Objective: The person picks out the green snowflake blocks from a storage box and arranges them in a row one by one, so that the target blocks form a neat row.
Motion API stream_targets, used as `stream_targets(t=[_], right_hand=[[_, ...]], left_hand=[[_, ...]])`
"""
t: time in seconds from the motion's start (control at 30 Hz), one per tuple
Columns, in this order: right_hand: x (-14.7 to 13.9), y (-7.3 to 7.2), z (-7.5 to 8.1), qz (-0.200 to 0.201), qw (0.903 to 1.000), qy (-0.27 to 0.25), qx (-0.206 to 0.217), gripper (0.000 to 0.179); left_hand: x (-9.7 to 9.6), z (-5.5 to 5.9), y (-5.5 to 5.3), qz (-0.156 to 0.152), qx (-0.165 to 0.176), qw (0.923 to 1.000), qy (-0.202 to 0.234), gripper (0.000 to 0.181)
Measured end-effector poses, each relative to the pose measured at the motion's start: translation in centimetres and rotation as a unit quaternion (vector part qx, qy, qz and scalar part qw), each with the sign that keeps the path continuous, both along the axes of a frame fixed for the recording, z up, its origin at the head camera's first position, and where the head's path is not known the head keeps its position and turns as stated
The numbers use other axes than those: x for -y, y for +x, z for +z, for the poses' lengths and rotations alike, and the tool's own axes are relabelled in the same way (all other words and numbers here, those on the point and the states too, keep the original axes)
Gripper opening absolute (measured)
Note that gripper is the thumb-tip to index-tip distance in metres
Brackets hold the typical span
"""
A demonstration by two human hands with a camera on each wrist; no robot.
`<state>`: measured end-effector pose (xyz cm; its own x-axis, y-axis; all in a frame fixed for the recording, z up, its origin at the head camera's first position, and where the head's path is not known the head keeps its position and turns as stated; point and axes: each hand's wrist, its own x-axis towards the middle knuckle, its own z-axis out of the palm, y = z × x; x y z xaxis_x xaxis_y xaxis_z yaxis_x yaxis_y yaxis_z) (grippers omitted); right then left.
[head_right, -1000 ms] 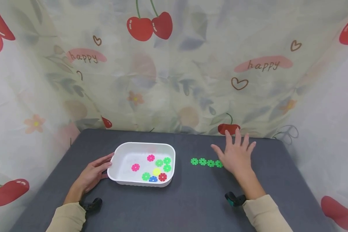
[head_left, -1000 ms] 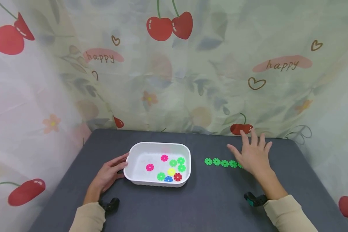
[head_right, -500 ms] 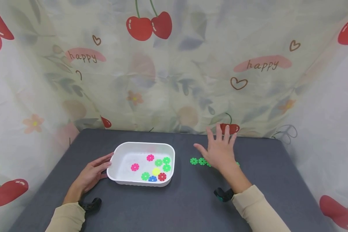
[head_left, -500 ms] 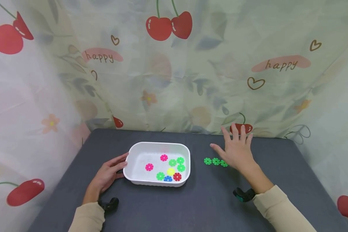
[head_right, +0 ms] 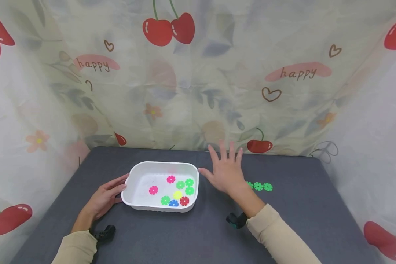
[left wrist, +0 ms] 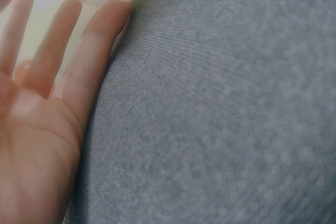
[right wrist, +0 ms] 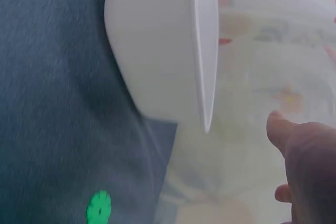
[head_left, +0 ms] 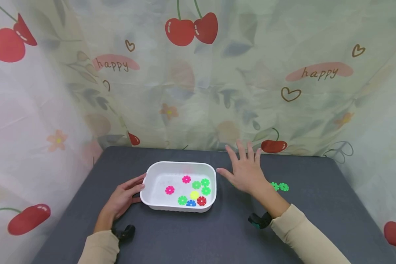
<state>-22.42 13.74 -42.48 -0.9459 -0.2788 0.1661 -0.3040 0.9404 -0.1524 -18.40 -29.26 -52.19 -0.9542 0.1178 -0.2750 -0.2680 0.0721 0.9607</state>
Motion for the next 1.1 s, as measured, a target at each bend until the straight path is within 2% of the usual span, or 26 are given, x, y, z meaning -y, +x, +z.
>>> stream_targets(t=[0.13,0.47,0.63,0.83,1.1], right_hand=[[1.4,0.1,0.0,0.016,0.9998,0.003,0.007,0.090],[3.8,0.0,-0.6,0.074,0.9961,-0.028,0.040,0.093],[5.1,0.1,-0.9,0.109,0.9909,-0.052,0.059,0.098],[6.7,0.2,-1.8,0.163,0.9825,-0.072,0.054,0.098],[8.8,0.1,-2.4,0.199,0.9711,-0.115,0.066,0.095]], left_hand=[[0.1,0.0,0.0,0.001,0.000,1.0000,-0.004,0.069],[0.2,-0.2,-0.1,-0.001,0.000,1.0000,-0.006,0.068],[0.1,-0.2,0.0,0.002,-0.003,1.0000,-0.004,0.067],[0.1,-0.2,0.1,-0.001,-0.001,1.0000,-0.004,0.067],[0.1,0.0,0.0,0.006,0.004,1.0000,-0.002,0.068]])
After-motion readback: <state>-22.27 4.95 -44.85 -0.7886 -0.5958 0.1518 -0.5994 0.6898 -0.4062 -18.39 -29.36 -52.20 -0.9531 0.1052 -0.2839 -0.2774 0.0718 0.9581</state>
